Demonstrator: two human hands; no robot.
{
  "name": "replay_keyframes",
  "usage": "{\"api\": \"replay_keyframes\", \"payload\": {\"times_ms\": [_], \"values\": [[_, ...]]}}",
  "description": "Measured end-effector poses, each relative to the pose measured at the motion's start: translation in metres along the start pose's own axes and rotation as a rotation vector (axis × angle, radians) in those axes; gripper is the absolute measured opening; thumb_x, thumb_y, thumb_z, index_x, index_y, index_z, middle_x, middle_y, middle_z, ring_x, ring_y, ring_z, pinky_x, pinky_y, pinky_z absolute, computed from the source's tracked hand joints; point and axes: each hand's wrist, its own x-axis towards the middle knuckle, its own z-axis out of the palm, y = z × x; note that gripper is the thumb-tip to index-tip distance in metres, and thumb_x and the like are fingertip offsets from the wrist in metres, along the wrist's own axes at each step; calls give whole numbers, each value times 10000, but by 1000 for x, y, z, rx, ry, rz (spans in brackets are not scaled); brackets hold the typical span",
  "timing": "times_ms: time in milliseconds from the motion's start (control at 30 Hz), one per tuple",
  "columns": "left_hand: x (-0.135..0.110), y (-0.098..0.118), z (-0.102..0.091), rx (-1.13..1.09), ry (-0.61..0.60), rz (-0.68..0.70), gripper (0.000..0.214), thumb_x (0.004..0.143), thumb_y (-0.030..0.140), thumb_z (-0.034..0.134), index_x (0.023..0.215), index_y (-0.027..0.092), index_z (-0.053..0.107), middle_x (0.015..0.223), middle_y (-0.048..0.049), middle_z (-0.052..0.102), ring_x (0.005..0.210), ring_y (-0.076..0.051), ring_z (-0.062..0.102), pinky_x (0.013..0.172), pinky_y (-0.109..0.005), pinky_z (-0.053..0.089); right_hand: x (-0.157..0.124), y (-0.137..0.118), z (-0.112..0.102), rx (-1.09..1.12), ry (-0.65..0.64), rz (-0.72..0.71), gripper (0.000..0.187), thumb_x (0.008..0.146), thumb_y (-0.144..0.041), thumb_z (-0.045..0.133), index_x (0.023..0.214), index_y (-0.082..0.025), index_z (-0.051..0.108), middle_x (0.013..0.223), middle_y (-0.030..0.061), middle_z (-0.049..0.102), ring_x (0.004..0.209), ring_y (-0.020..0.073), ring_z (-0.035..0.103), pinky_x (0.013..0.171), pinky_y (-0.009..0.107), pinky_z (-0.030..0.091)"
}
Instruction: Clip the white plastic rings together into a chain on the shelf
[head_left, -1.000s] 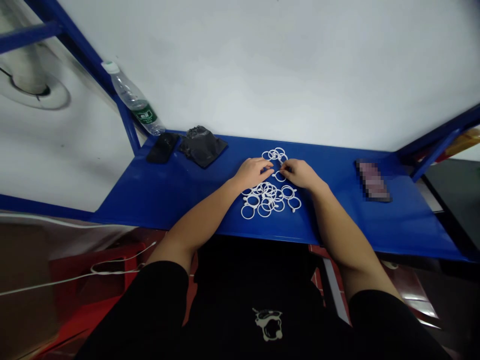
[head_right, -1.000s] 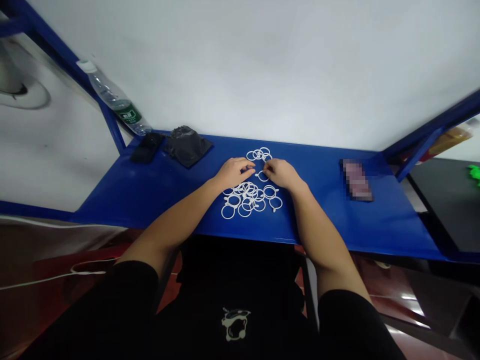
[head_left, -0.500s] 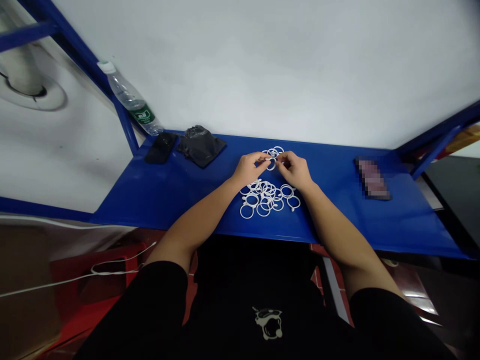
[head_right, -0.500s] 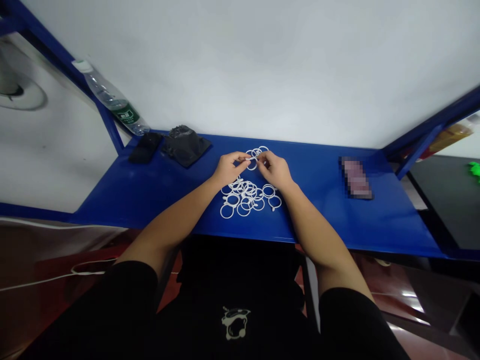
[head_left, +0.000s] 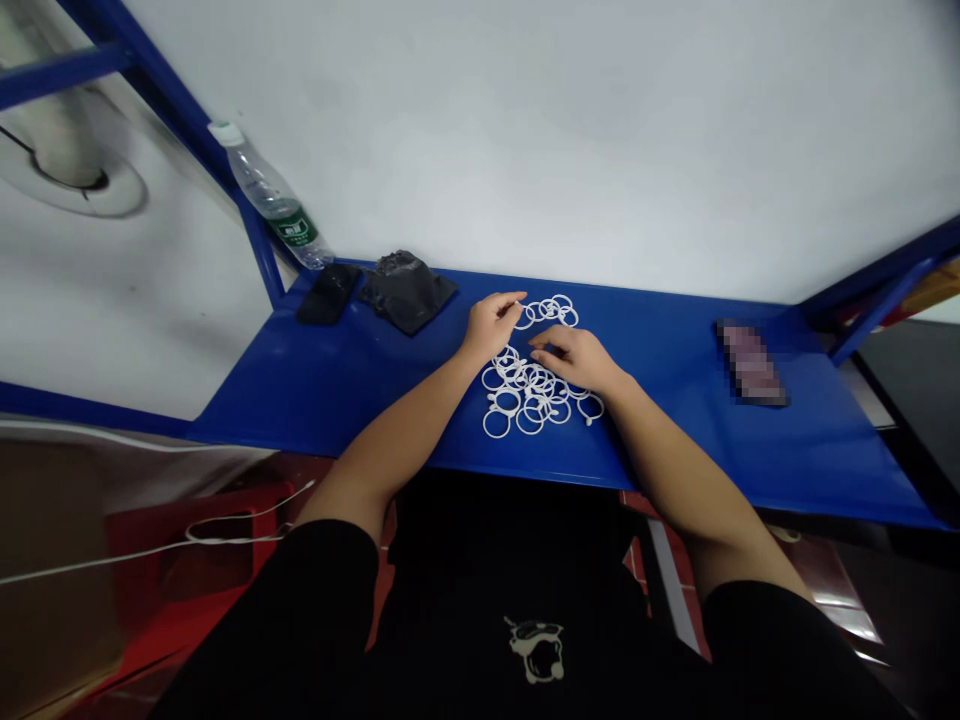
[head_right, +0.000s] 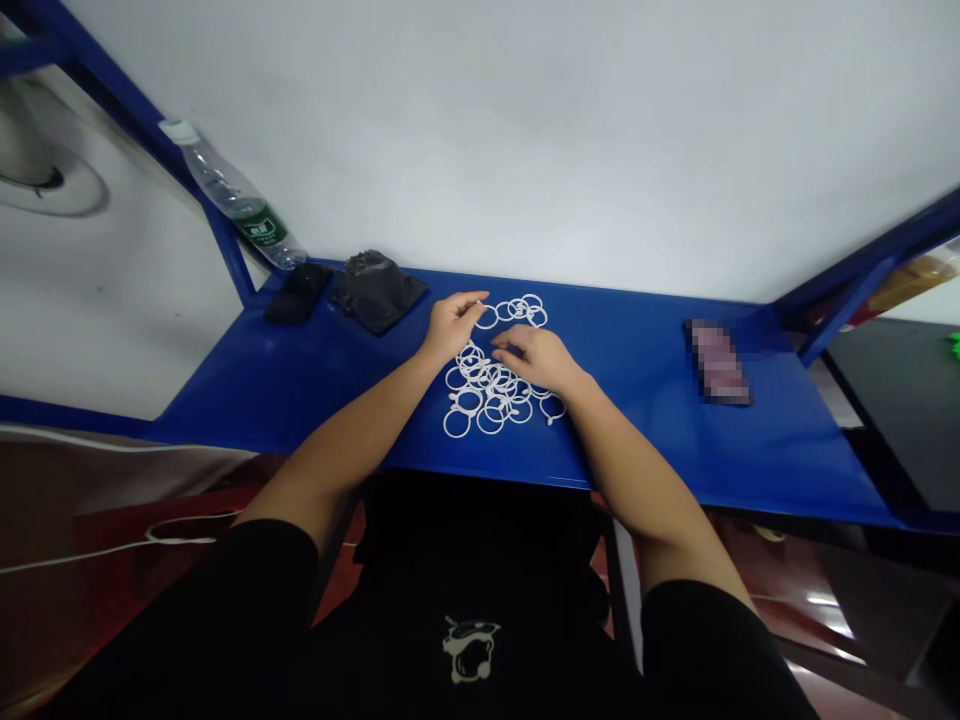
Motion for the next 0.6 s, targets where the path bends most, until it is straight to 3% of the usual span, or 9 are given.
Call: {"api": "replay_keyframes", "payload": {"times_ms": [267,533,600], "values": [[-4,4,4,-53,-47,-44,183,1080,234,667,1169,194,821,960,-53,863,862,-172,816,818,-298,665,4,-14,7,-5,-85,-88,371,1088,-535,618,1216,-265,838,1229,96,809,1159,292,748,995,442,592],[-4,4,5,-70,11,-62,192,1031,173,688,1158,205,829,1051,-69,872,898,-167,819,849,-300,676,7,-5,17,25,-74,-21,221,1017,-330,646,971,-263,853,1131,74,787,1060,259,754,939,409,594],[-3,2,4,-62,19,-53,215,1028,171,681,1172,211,836,1084,-72,873,923,-175,823,868,-314,684,7,-7,16,33,-55,-1,218,1015,-321,639,1001,-264,849,1104,71,795,1035,257,751,934,412,588]]}}
